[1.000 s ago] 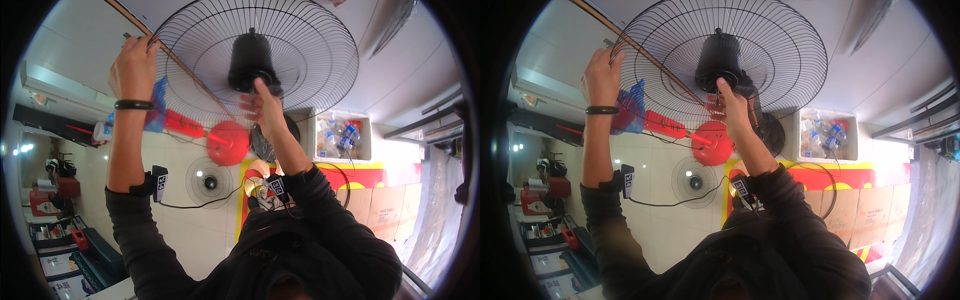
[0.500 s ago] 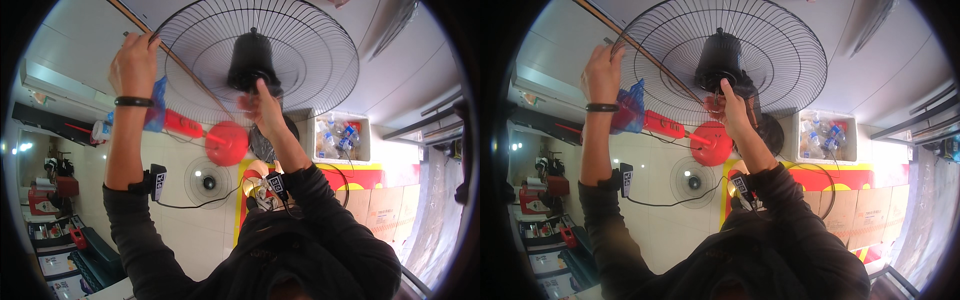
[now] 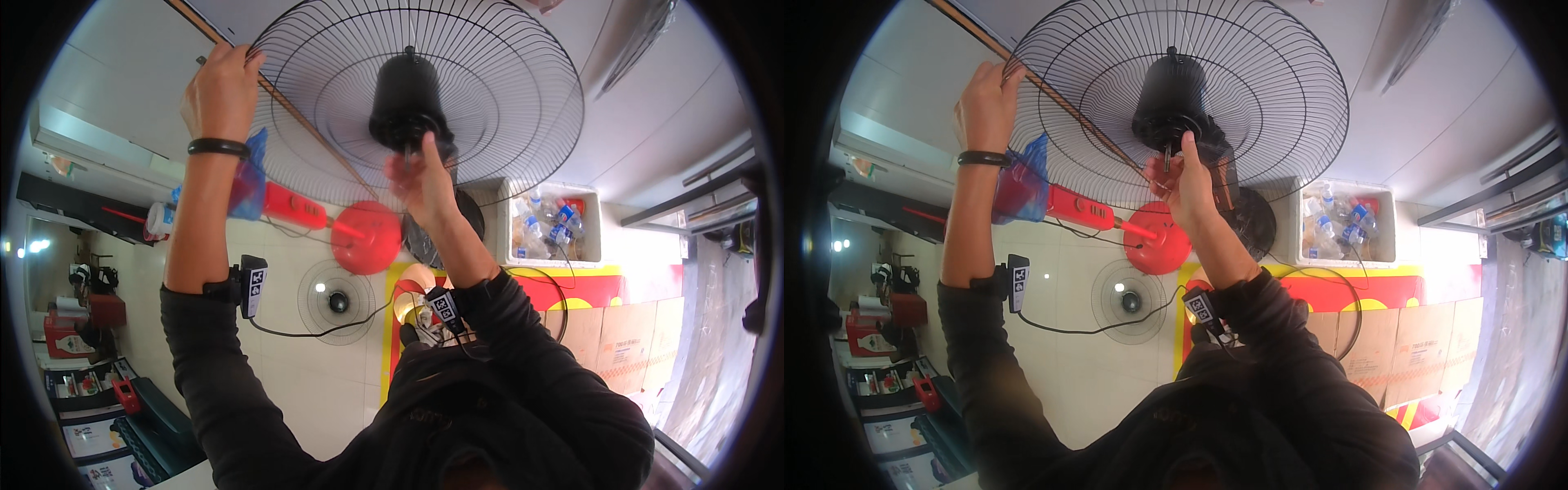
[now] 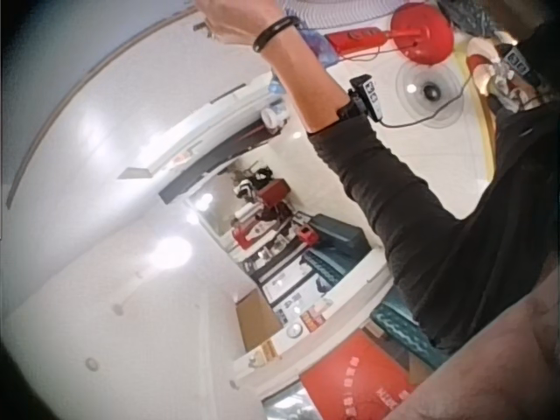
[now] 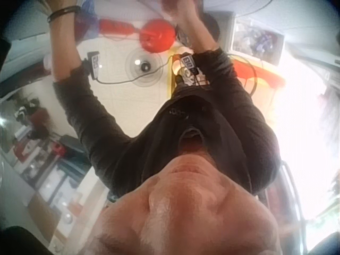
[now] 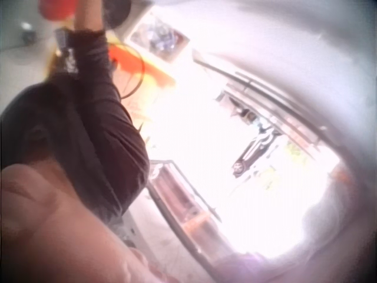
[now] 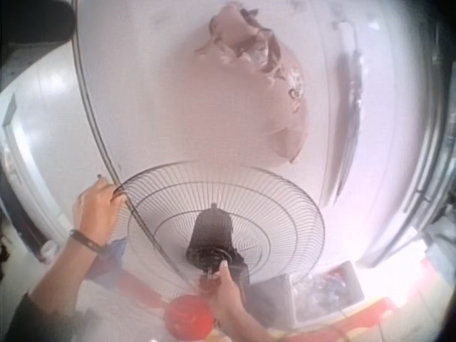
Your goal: The person picks up a fan blade and a front grille, then walks to a standing fan. They attach the front grille to the fan, secure it, and then mount the fan blade onto the motor shaft, completing the assembly.
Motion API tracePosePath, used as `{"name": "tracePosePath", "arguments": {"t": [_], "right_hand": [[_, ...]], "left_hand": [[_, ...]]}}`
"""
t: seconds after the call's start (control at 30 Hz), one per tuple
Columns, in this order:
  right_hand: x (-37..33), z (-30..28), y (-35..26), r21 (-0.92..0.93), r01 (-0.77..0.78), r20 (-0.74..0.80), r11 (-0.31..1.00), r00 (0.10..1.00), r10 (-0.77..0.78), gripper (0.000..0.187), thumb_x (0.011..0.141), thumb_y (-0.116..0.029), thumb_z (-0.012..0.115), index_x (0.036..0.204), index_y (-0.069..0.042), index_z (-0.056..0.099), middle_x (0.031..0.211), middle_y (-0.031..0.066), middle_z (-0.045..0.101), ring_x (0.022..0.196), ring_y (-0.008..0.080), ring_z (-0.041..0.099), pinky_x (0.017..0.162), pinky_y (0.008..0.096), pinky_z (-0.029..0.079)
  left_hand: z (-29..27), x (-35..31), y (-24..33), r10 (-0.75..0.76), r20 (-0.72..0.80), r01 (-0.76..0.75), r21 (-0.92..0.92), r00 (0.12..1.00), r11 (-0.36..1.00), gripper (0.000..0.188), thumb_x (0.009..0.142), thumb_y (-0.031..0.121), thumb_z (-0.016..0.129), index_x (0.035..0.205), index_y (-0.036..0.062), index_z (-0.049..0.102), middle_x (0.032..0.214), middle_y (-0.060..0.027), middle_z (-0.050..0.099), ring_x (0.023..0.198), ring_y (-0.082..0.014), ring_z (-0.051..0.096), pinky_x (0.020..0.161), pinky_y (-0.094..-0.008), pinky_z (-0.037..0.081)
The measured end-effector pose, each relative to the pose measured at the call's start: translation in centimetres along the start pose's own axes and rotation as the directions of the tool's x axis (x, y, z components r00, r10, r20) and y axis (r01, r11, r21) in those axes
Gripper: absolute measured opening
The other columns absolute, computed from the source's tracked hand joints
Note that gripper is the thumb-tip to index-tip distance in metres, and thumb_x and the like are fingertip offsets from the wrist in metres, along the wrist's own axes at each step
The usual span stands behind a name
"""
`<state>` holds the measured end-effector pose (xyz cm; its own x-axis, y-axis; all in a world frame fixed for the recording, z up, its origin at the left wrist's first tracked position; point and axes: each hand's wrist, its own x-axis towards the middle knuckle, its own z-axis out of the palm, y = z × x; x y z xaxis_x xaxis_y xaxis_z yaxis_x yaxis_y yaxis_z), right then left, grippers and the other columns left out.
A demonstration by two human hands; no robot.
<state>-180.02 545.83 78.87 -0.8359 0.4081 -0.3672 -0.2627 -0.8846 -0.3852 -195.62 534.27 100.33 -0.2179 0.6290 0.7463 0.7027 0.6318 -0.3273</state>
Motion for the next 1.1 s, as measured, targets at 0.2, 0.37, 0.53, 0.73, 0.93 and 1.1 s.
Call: {"name": "tracePosePath", "arguments": {"t": [0.2,0.37,0.53,0.73,0.93,1.1], "right_hand": [[1.6,-1.8,1.8,0.33,-0.419,0.304,0.846,0.896,0.325,0.049,0.098,-0.051,0.04,0.094,-0.004,0.052,0.089,0.0107,0.063,0.076,0.0208,0.063,0.065,0.031,0.048],[1.9,-1.2,1.8,0.341,-0.301,0.152,0.89,0.952,0.264,0.041,0.101,-0.04,0.038,0.103,0.0,0.047,0.093,0.0126,0.061,0.083,0.023,0.062,0.069,0.0316,0.051],[-0.1,0.1,-0.4,0.501,-0.207,0.165,0.84,0.976,0.141,0.038,0.1,-0.036,0.043,0.095,0.002,0.046,0.099,0.0189,0.059,0.091,0.0256,0.062,0.068,0.0342,0.054],[0.0,0.1,-0.8,0.169,-0.113,0.141,0.979,0.986,0.089,0.044,0.092,-0.042,0.059,0.092,0.001,0.05,0.095,0.0199,0.063,0.083,0.0285,0.065,0.067,0.0347,0.054],[0.5,0.1,-0.1,0.044,0.033,0.032,0.999,0.999,-0.034,0.047,0.088,-0.038,0.065,0.099,0.004,0.047,0.093,0.0209,0.064,0.082,0.0274,0.066,0.064,0.0368,0.055],[0.3,0.9,-0.2,-0.08,0.128,-0.073,0.989,0.988,-0.134,0.033,0.092,-0.034,0.061,0.101,-0.004,0.05,0.095,0.0129,0.062,0.088,0.0256,0.064,0.075,0.0422,0.053]], "left_hand": [[0.1,-0.1,-0.1,0.014,-0.024,-0.014,0.006,1.0,1.0,0.022,0.087,0.032,0.062,0.091,0.011,0.067,0.086,-0.0066,0.059,0.074,-0.0319,0.061,0.063,-0.0423,0.048],[0.0,0.0,-0.1,0.022,-0.025,-0.022,0.01,0.999,1.0,0.022,0.087,0.033,0.063,0.091,0.0114,0.067,0.086,-0.0064,0.06,0.073,-0.0323,0.061,0.062,-0.0426,0.048],[-0.1,0.0,0.0,0.022,-0.029,-0.022,0.0,0.999,1.0,0.021,0.086,0.032,0.063,0.09,0.0117,0.067,0.085,-0.0067,0.059,0.072,-0.0324,0.061,0.062,-0.0425,0.048],[-0.1,0.0,0.0,0.03,-0.019,-0.03,0.003,0.999,1.0,0.021,0.087,0.032,0.062,0.091,0.0126,0.067,0.087,-0.0056,0.059,0.074,-0.0323,0.061,0.063,-0.0422,0.048],[-0.3,0.1,0.1,0.002,0.015,-0.003,0.008,1.0,1.0,0.022,0.087,0.033,0.062,0.092,0.0124,0.067,0.088,-0.0055,0.059,0.074,-0.0325,0.061,0.063,-0.0432,0.048],[-0.3,0.1,0.1,0.023,0.001,-0.023,-0.006,1.0,1.0,0.022,0.087,0.033,0.061,0.091,0.0113,0.067,0.087,-0.0073,0.059,0.074,-0.0329,0.061,0.063,-0.0433,0.047]]}}
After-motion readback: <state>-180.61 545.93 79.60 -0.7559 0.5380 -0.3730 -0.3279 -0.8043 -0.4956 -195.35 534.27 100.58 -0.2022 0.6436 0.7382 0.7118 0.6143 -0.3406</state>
